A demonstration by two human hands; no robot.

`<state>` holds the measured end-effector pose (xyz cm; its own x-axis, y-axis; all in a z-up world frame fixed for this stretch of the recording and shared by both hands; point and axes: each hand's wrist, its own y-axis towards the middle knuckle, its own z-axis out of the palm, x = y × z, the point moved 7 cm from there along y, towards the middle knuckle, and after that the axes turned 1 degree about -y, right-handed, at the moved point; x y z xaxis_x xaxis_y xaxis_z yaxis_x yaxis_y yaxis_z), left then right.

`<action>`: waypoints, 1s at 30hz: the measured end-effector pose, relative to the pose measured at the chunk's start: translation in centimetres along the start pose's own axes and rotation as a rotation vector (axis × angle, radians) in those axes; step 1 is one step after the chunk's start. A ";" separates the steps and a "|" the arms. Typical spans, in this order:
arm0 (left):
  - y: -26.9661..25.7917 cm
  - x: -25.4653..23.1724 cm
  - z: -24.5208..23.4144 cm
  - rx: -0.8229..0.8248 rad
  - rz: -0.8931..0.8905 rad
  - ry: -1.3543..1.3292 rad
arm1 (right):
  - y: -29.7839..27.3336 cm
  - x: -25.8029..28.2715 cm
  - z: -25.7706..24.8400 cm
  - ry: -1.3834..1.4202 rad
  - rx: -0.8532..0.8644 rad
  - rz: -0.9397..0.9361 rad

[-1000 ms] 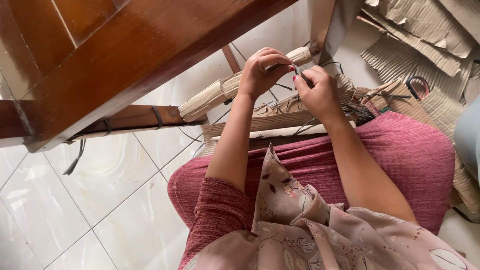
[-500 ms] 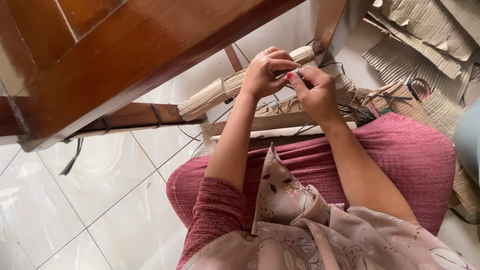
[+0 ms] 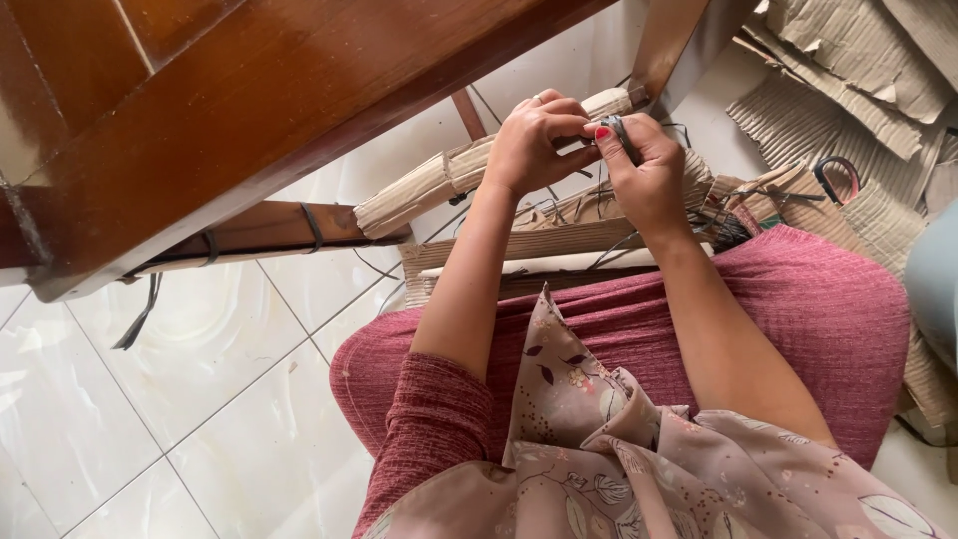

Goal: Wrapping wooden chair legs with protective cardboard and securing them with black ties.

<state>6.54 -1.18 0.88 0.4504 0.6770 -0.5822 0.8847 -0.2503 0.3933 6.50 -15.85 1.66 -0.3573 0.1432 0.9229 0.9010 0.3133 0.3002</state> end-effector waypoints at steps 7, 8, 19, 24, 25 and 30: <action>0.1 -0.3 -0.2 -0.003 0.004 0.019 | 0.0 -0.2 0.1 -0.008 0.008 0.021; 0.1 -0.3 -0.1 -0.004 0.009 0.021 | -0.1 -0.5 0.1 -0.017 0.011 0.048; 0.0 0.1 0.1 -0.007 0.015 0.017 | -0.2 -1.1 0.0 -0.041 -0.002 0.092; 0.1 0.0 -0.2 0.007 0.005 -0.030 | -0.3 -0.5 -0.6 -0.055 -0.063 0.133; 0.2 -0.2 -0.4 0.006 0.005 -0.030 | -0.3 -0.4 -0.6 -0.055 -0.063 0.133; 0.4 0.0 -0.6 0.027 -0.038 -0.100 | -0.6 -2.1 0.4 0.083 -0.014 0.277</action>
<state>6.83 -0.85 1.45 0.4251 0.6141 -0.6650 0.9036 -0.2452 0.3512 6.59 -15.97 -0.58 -0.0766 0.1436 0.9867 0.9648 0.2605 0.0370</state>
